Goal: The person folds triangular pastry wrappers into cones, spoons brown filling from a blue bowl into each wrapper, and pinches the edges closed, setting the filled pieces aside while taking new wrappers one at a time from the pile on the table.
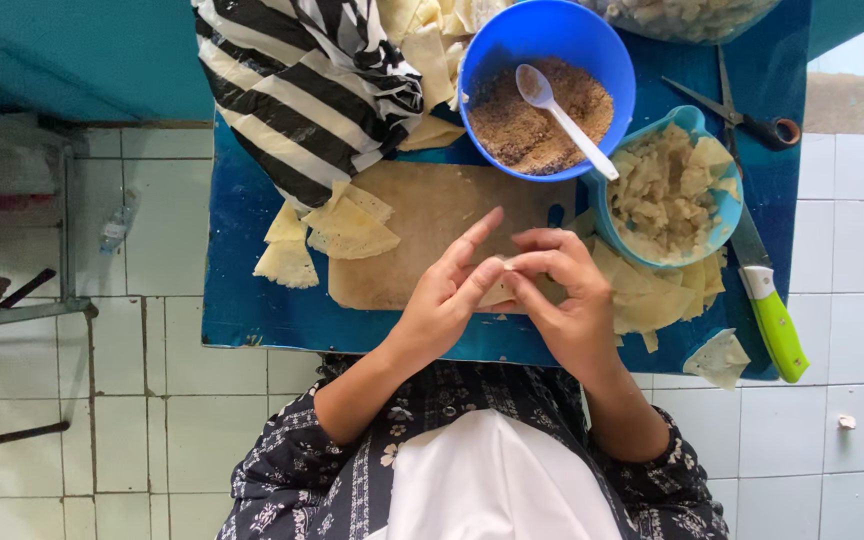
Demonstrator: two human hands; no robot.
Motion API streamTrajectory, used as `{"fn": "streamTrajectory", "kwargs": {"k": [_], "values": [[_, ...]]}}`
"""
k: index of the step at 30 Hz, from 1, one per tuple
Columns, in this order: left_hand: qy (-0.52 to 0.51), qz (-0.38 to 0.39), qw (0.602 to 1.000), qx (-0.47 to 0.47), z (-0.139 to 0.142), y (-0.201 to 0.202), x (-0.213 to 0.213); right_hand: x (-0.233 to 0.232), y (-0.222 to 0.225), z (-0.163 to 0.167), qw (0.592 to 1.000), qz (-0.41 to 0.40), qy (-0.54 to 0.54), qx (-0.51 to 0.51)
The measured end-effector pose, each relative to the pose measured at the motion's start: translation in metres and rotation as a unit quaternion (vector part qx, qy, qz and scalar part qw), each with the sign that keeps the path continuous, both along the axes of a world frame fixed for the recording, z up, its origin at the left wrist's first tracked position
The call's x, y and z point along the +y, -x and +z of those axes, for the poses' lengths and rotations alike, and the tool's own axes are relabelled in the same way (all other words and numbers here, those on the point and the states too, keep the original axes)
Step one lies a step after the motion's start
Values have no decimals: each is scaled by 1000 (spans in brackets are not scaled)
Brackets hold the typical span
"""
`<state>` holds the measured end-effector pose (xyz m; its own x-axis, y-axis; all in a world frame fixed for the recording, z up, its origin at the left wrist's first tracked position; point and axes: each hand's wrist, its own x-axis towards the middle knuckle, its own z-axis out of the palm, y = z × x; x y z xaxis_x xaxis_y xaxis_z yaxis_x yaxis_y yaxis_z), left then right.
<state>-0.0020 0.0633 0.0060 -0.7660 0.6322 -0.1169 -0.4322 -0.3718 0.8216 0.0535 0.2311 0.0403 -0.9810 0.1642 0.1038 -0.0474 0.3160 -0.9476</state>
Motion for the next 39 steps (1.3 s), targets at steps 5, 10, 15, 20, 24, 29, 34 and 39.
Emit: {"fn": "streamTrajectory", "kwargs": {"k": [5,10,15,20,24,29,34,39], "values": [[148,10,985,87,3,6,-20,1,-1,-5,994,-42,99,-20],[381,139,826,391,20,13,-40,20,-15,12,978,-151,-141,4],[547,203,676,449,43,32,-61,46,-30,32,910,-131,-392,-37],[602,241,593,477,53,37,-47,33,-11,10,899,-107,-424,0],[432,233,759,428,44,18,-36,34,-13,10,952,-170,-255,20],[72,-56,996,19,6,-2,-1,15,-13,12,947,-104,-277,127],[-39,-51,991,-118,-15,-1,3,-6,-15,14,916,25,-355,183],[26,-71,993,-92,-3,1,-1,3,-22,15,979,-63,-177,84]]}}
